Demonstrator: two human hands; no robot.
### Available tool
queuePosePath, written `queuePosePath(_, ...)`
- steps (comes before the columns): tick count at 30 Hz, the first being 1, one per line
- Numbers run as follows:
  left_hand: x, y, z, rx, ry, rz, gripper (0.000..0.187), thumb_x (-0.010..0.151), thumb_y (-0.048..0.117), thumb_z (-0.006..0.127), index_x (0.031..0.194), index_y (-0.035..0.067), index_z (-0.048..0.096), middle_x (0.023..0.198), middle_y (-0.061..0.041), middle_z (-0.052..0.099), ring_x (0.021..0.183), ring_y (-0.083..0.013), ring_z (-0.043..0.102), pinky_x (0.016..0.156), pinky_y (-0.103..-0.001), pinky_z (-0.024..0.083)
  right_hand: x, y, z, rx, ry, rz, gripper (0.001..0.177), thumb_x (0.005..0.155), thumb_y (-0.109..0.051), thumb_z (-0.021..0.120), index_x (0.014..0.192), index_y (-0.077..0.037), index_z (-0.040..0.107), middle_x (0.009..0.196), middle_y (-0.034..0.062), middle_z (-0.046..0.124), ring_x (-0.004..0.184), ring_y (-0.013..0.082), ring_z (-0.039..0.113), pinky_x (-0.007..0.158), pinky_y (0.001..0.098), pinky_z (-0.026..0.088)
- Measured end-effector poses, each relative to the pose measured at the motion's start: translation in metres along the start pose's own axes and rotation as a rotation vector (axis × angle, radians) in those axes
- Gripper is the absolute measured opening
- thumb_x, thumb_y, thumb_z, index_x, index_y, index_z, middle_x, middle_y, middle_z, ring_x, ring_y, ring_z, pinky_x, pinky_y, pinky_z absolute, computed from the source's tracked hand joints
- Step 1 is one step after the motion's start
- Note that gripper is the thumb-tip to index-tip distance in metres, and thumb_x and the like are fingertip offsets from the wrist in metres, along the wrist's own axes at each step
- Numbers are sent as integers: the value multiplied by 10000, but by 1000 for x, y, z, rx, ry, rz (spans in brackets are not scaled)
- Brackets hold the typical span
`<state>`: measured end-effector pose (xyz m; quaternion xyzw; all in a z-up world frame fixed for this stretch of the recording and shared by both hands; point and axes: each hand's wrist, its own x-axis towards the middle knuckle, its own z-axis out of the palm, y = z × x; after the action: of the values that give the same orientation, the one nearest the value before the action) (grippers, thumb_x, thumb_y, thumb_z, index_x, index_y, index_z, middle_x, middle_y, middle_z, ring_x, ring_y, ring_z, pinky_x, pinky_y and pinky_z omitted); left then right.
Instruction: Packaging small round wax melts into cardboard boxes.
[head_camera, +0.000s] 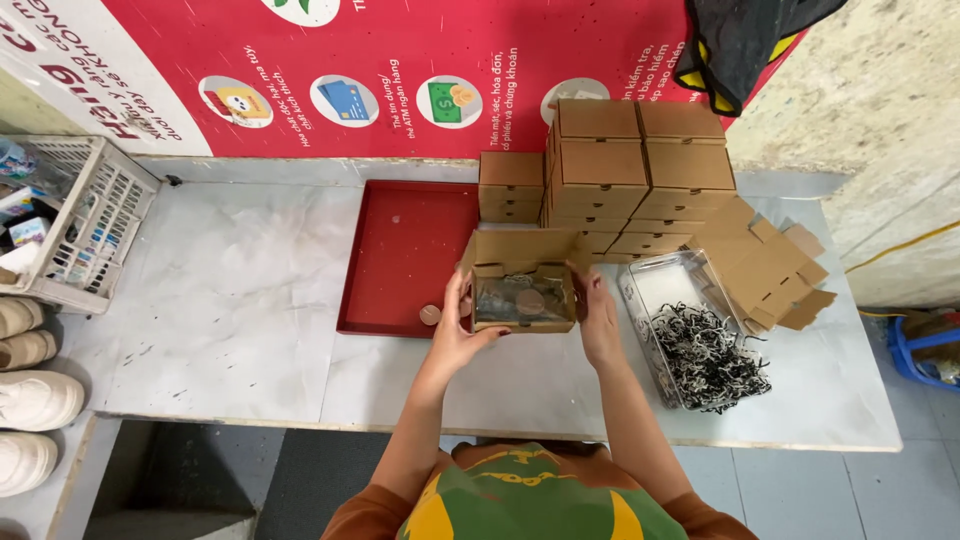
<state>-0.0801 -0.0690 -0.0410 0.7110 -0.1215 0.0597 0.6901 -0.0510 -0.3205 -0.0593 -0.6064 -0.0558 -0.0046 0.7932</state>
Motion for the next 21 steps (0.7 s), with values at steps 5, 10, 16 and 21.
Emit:
queuePosePath(5, 10, 15, 10, -33, -17, 66, 1002, 827, -142, 754, 1640, 128, 233, 1663, -175, 276, 1508, -301, 397, 1130, -437, 501, -12, -58, 32, -41, -102, -26, 647, 1099, -486, 283, 1628, -114, 301, 1639, 97, 377, 1478, 210, 403, 1163, 342, 359)
queuePosePath(10, 16, -5, 17, -196, 49, 123, 762, 895, -217, 587, 1538, 95, 322, 1685, -155, 301, 1542, -285, 379, 1119, -413, 533, -12, -60, 27, -105, -74, -63, 553, 1134, -370, 336, 1597, -71, 374, 1713, 43, 272, 1530, 213, 356, 1166, 359, 403)
queuePosePath(16, 27, 1, 21, -276, 60, 166, 875, 827, -201, 657, 1569, 79, 288, 1633, -180, 366, 1558, -288, 355, 1190, -426, 454, -10, -89, 36, -10, 26, 130, 545, 1042, -259, 406, 1571, -185, 301, 1521, -36, 438, 1356, 90, 481, 1033, 301, 475)
queuePosePath(21, 30, 0, 26, -124, 132, 190, 1137, 685, -41, 921, 1591, 129, 256, 1616, -153, 398, 1513, -299, 428, 1133, -432, 515, 3, -43, -6, -136, 246, 123, 246, 996, -124, 659, 1195, 7, 721, 1055, 50, 741, 976, 133, 685, 816, 299, 608)
